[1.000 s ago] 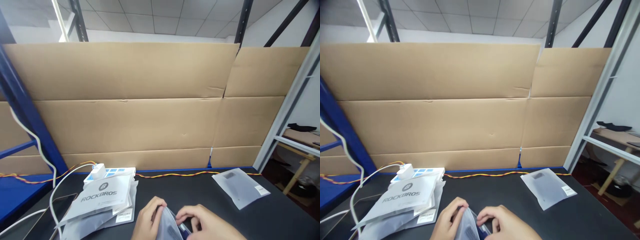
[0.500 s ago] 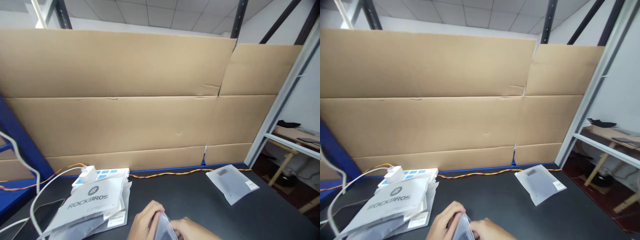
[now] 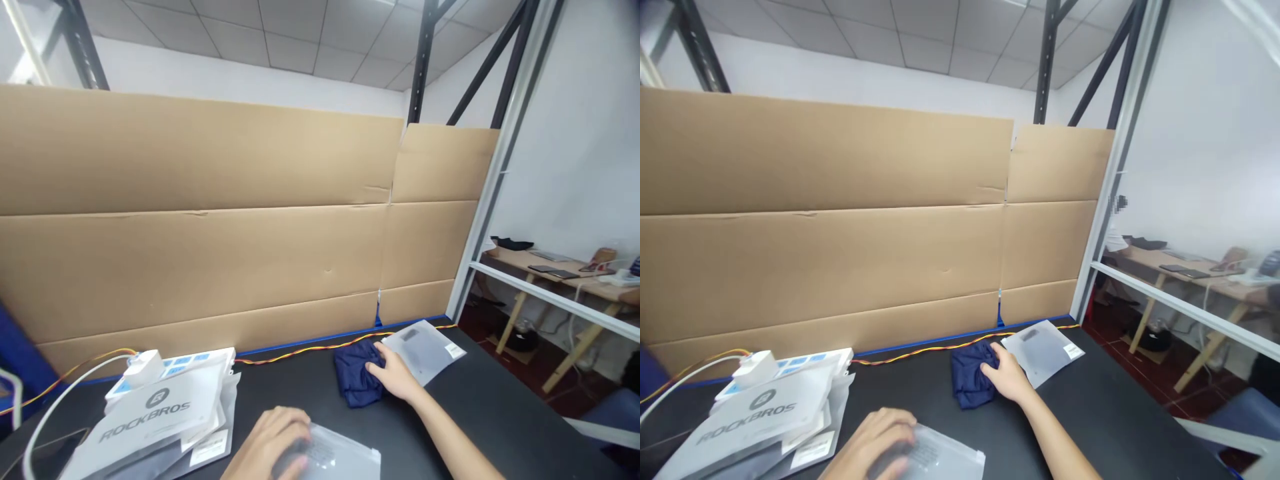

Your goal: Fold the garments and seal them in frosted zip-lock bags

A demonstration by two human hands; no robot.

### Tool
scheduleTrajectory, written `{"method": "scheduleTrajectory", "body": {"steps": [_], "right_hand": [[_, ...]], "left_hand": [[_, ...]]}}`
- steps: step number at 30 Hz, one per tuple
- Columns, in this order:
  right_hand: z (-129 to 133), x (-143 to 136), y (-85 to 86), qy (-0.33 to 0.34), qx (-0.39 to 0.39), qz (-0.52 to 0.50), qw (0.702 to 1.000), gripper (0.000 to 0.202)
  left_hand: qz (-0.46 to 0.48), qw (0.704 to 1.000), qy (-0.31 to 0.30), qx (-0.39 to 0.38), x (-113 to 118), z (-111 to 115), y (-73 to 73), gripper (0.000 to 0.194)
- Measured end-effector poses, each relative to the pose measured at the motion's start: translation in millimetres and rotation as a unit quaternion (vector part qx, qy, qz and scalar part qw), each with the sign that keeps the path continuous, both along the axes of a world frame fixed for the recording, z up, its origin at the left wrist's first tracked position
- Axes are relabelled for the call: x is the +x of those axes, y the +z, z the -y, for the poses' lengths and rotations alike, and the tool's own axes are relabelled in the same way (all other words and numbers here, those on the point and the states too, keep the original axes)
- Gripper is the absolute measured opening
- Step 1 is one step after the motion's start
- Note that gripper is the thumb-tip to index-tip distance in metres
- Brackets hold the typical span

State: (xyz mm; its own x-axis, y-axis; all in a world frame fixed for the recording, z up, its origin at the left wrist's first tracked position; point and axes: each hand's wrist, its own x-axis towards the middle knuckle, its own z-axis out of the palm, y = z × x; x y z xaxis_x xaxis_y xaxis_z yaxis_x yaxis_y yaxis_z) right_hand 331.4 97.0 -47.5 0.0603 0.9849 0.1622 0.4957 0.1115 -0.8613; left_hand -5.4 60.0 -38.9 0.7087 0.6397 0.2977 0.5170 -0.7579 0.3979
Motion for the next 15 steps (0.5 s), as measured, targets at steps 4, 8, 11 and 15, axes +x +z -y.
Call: {"method": "scheduleTrajectory", "body": {"steps": [4, 8, 11, 15], "right_hand": [[15, 7, 3.0, -0.039, 0.03, 0.002, 0.999, 0.037], [51, 22, 1.7, -0.096, 0.065, -0.054, 0.992, 0.046], [91, 29, -15.2, -0.171, 0.051, -0.15, 0.972, 0.052], [143, 24, -49.3, -0.166, -0.036, -0.211, 0.963, 0.054]], "left_hand": [[-0.061, 0.994, -0.091, 0.021, 9, 6, -11.7, 0.044], [-0.087, 0.996, -0.002, 0.014, 22, -3, -29.1, 0.059], [-0.103, 0.992, 0.079, -0.001, 39, -19, -29.2, 0.053], [-0.102, 0.984, 0.14, 0.026, 63, -51, -23.1, 0.048]]}}
